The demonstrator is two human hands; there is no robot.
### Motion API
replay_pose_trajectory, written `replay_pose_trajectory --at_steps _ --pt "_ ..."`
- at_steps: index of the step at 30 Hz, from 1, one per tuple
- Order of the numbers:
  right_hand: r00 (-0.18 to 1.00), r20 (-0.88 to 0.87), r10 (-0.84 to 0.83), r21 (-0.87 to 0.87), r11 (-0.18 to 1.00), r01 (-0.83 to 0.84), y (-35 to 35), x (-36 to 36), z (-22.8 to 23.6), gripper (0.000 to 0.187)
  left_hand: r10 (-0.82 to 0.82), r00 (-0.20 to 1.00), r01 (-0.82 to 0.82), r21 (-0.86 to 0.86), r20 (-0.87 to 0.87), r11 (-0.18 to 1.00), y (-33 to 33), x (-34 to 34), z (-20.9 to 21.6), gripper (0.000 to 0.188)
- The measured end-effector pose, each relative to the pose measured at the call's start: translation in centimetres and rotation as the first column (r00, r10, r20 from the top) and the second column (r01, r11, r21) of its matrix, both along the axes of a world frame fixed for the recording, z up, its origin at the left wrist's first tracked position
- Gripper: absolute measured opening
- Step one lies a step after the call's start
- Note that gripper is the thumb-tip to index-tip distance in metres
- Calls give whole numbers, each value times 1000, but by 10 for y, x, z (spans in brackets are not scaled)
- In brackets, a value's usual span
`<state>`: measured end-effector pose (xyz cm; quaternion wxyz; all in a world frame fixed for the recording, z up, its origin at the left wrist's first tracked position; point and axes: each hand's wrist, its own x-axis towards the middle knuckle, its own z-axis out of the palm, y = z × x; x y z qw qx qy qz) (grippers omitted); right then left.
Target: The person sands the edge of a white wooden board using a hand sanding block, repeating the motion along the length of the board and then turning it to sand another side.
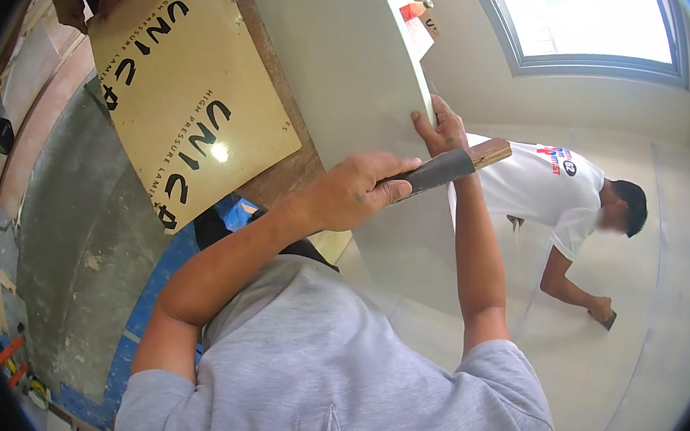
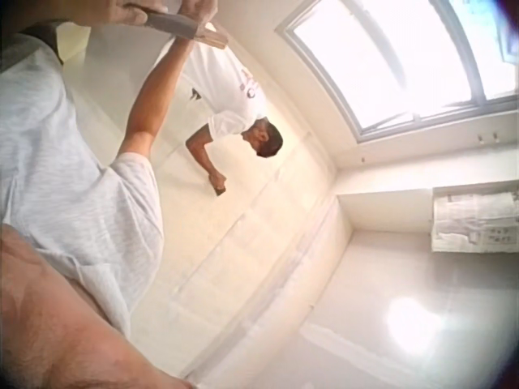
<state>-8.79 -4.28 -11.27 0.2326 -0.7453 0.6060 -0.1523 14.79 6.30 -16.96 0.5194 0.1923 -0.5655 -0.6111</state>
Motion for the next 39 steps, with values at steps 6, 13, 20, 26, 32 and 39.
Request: replay_pose_trajectory --at_steps 6,13,20,26,32,39 --pt "998 -31 -53 -16 999 52 2 -6 7 40 -17 996 19 -15 85 1000 9 3 1 45" --pt "995 -98 -4 -53 999 -2 0 0 9 39 -24 997 23 22 73 999 10 8 1 45" --pt "999 -33 -34 -24 999 33 -3 -8 7 34 20 999 -20 4 40 1000 13 6 -3 45" --pt "998 -64 -16 -34 999 14 -1 -3 12 34 10 999 -10 -6 47 1000 9 6 -1 46" --pt "997 -79 -24 -59 998 19 1 6 13 33 4 997 -5 8 79 1000 11 8 1 45" --pt "994 -108 25 -72 997 -33 1 -19 7 27 -82 987 73 70 139 995 24 42 22 46"
